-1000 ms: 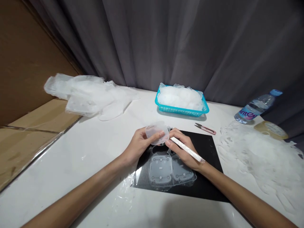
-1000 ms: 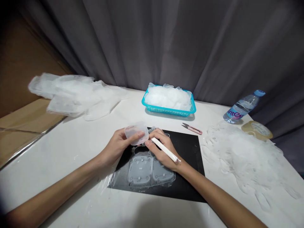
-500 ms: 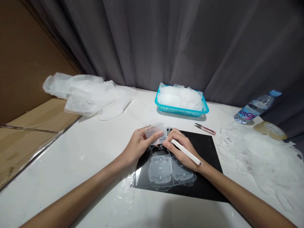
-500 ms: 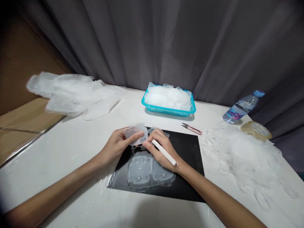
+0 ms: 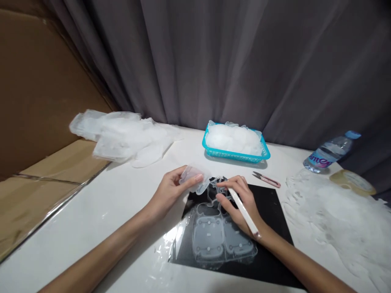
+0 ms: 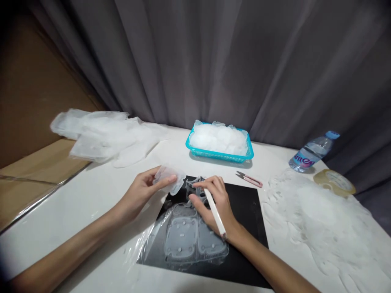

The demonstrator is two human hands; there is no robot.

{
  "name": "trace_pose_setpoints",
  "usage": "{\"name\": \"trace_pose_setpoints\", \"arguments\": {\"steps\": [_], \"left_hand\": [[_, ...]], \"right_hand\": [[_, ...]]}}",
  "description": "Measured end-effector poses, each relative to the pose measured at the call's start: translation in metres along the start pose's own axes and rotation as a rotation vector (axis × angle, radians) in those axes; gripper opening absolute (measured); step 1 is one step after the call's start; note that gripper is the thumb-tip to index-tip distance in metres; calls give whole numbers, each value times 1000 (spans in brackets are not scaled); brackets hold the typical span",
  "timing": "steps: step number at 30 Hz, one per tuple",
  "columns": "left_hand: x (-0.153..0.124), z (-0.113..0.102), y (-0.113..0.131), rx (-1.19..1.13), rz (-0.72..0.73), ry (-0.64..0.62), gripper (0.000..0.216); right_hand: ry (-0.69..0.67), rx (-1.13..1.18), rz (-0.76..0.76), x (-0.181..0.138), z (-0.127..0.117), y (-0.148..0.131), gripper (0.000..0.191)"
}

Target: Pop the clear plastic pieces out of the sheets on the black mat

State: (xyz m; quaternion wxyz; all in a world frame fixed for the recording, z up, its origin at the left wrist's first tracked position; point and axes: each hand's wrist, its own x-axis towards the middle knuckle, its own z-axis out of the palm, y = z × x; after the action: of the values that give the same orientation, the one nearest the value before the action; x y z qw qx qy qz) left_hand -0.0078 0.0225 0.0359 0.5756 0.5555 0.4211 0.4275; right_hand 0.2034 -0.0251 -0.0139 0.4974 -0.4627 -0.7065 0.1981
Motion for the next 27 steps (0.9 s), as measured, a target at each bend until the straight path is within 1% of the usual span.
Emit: {"name": "trace_pose_setpoints", "arguments": {"steps": [4, 9, 11, 14, 19, 23, 27], "left_hand": [[-4, -1, 4, 10, -28, -58, 28], [-14, 10, 2, -13, -65, -132, 28], [-17, 12, 3, -52, -87, -149, 27], [-19, 12, 6, -90, -103, -181, 26], [-21, 13, 12, -120, -111, -195, 27], [-24, 15, 12, -145, -121, -197, 29], [-27, 15, 10, -178, -123, -247, 27]], "right_hand": [[48, 71, -12, 1, 2, -10, 13], [102, 117, 24, 3, -3, -26, 2], [123, 110, 20, 3, -6, -32, 5], [143, 85, -52, 5, -11, -39, 6], [127, 67, -145, 6, -16, -43, 6], [119, 54, -166, 5, -21, -47, 7], [102, 52, -166, 6, -25, -56, 7]]}}
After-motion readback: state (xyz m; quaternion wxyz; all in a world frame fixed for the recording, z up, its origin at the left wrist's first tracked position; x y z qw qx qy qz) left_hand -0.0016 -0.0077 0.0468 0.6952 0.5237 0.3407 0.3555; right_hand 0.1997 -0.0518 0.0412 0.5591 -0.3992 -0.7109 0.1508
